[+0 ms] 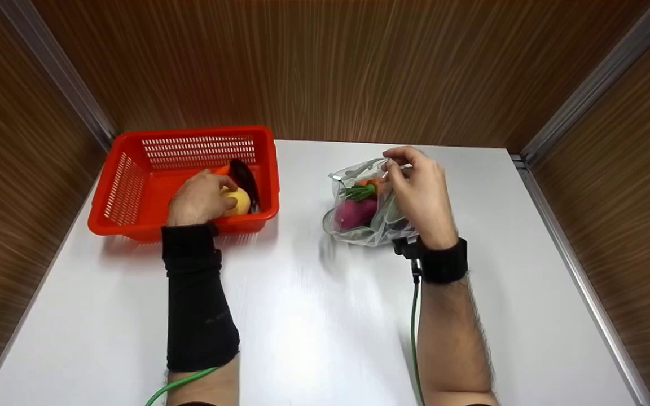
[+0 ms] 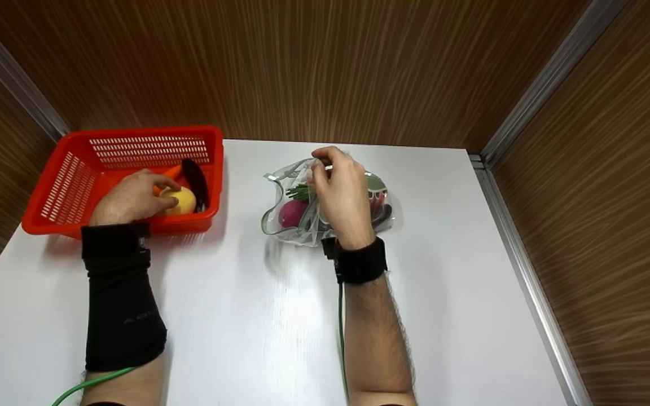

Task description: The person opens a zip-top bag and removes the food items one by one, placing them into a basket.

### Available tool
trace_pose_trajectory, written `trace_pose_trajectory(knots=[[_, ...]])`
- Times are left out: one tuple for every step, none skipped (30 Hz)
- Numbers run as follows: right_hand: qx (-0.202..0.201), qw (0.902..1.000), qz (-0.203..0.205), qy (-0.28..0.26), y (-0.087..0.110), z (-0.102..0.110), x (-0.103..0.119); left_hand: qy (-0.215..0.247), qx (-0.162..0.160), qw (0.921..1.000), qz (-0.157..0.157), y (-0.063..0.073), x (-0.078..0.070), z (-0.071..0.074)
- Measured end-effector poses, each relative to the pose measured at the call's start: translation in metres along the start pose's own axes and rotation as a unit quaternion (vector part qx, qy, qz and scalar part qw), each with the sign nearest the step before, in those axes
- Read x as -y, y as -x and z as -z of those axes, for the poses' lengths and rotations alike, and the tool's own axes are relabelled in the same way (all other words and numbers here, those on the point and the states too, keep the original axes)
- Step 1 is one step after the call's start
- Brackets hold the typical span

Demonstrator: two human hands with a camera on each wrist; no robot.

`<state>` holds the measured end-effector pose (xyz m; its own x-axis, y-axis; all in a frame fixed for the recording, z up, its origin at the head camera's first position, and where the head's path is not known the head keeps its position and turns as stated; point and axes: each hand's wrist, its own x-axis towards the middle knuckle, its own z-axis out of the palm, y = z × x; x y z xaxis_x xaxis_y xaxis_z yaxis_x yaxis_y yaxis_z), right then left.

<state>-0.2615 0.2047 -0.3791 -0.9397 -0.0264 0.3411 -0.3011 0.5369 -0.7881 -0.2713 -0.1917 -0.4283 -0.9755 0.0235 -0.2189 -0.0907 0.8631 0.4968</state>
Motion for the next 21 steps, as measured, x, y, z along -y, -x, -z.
trace_pose_trajectory(knots=[[-0.001, 1.0000, 0.000, -0.001, 0.000, 0.000, 0.000, -0.001, -0.002, 1.0000, -0.001, 0.000, 0.000, 0.000], [-0.001, 1.0000, 0.000, -0.002, 0.000, 0.000, 0.000, -0.003, -0.004, 1.0000, -0.001, 0.000, 0.000, 0.001], [-0.002, 1.0000, 0.001, -0.003, 0.000, 0.000, 0.000, -0.003, -0.005, 1.0000, -0.001, 0.000, 0.000, 0.001], [-0.002, 1.0000, 0.002, -0.004, 0.000, 0.000, 0.000, -0.004, -0.006, 1.0000, -0.002, 0.001, 0.000, 0.002], [-0.003, 1.0000, 0.003, -0.005, 0.000, 0.000, 0.000, -0.003, -0.006, 1.0000, -0.002, 0.001, -0.001, 0.002], [-0.004, 1.0000, 0.003, -0.006, 0.000, 0.000, 0.000, -0.002, -0.006, 1.0000, -0.002, 0.001, -0.001, 0.003], [-0.005, 1.0000, 0.004, -0.007, 0.000, -0.001, -0.001, 0.000, -0.006, 1.0000, -0.001, 0.001, -0.001, 0.003], [-0.004, 1.0000, 0.004, -0.008, 0.000, 0.000, -0.001, 0.002, -0.005, 1.0000, -0.001, 0.001, -0.002, 0.003], [-0.003, 1.0000, 0.005, -0.008, -0.001, -0.001, -0.001, 0.004, -0.005, 1.0000, -0.001, 0.001, -0.002, 0.003], [-0.001, 1.0000, 0.005, -0.008, -0.001, 0.000, -0.001, 0.006, -0.005, 1.0000, -0.001, 0.002, -0.002, 0.003], [0.001, 1.0000, 0.005, -0.007, -0.001, 0.000, -0.001, 0.008, -0.004, 1.0000, -0.001, 0.002, -0.003, 0.003], [0.002, 1.0000, 0.004, -0.007, 0.000, 0.000, -0.001, 0.009, -0.004, 0.9999, 0.000, 0.002, -0.003, 0.003], [0.004, 1.0000, 0.004, -0.006, 0.000, 0.000, -0.001, 0.011, -0.005, 0.9999, 0.000, 0.003, -0.004, 0.003], [0.006, 1.0000, 0.004, -0.006, 0.000, 0.000, -0.001, 0.011, -0.006, 0.9999, 0.000, 0.004, -0.005, 0.003], [0.007, 1.0000, 0.003, -0.006, 0.000, 0.000, -0.001, 0.011, -0.007, 0.9999, 0.001, 0.004, -0.005, 0.003], [0.007, 1.0000, 0.003, -0.006, 0.000, 0.000, -0.001, 0.014, -0.007, 0.9999, 0.003, 0.005, -0.007, 0.004], [0.006, 1.0000, 0.003, -0.006, 0.000, 0.000, -0.001, 0.015, -0.008, 0.9998, 0.002, 0.007, -0.008, 0.004], [0.007, 0.9999, 0.003, -0.007, 0.000, 0.000, 0.000, 0.014, -0.012, 0.9998, -0.003, 0.008, -0.010, 0.004], [0.007, 0.9999, 0.003, -0.008, 0.000, 0.000, 0.000, 0.014, -0.015, 0.9998, -0.009, 0.009, -0.012, 0.004], [0.007, 0.9999, 0.002, -0.008, 0.000, 0.000, 0.000, 0.012, -0.019, 0.9996, -0.018, 0.010, -0.014, 0.004], [0.007, 0.9999, 0.002, -0.008, 0.000, 0.000, 0.000, 0.011, -0.023, 0.9993, -0.028, 0.011, -0.017, 0.004]])
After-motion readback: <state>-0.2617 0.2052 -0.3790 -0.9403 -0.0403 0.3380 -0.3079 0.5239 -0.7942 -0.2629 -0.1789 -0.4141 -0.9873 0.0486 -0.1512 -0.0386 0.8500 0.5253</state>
